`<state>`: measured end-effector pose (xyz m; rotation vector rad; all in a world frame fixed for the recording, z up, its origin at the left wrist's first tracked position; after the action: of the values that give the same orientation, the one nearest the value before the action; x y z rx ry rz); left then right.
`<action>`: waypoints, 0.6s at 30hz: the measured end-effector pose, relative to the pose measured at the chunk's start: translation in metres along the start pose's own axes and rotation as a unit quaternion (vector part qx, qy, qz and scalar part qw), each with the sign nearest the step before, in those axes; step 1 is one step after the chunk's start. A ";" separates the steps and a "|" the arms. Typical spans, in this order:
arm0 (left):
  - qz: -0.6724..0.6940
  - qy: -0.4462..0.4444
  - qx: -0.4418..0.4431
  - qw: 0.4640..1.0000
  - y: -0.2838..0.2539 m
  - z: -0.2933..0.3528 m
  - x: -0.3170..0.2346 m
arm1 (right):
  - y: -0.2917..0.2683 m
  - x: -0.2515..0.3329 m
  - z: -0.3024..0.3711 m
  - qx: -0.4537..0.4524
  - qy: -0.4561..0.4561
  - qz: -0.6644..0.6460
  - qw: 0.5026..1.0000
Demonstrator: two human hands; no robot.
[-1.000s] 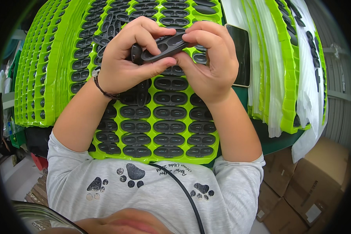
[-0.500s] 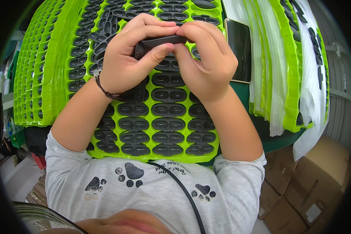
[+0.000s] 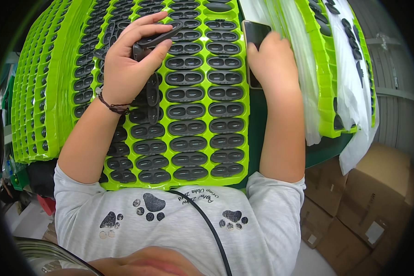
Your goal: Assembling and inspecting small black plastic components from a green tray at a factory workstation.
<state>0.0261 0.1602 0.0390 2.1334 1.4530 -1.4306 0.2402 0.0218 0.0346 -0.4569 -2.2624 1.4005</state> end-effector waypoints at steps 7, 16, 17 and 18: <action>0.065 -0.065 0.009 0.996 0.004 0.004 0.010 | 0.011 0.003 -0.001 0.107 0.072 0.172 0.977; 0.079 -0.082 0.008 0.993 0.005 0.002 0.008 | 0.005 0.004 0.003 0.043 0.060 0.150 0.986; 0.084 -0.079 0.009 0.993 0.005 0.002 0.006 | 0.002 0.007 0.003 0.063 0.089 0.137 0.985; 0.085 -0.079 0.011 0.993 0.005 0.002 0.004 | -0.003 0.012 0.004 0.063 0.091 0.137 0.984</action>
<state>0.0290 0.1590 0.0327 2.0482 1.1751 -1.5196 0.2280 0.0233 0.0375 -0.8450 -2.0086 1.5523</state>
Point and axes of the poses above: each hand's wrist, its own z-axis away from the middle knuckle, its own y-axis out of the palm, x = y × z, the point moved 2 cm from there along -z, towards the middle knuckle, and after that the axes turned 4 degrees about -x, right-handed, at the moved point
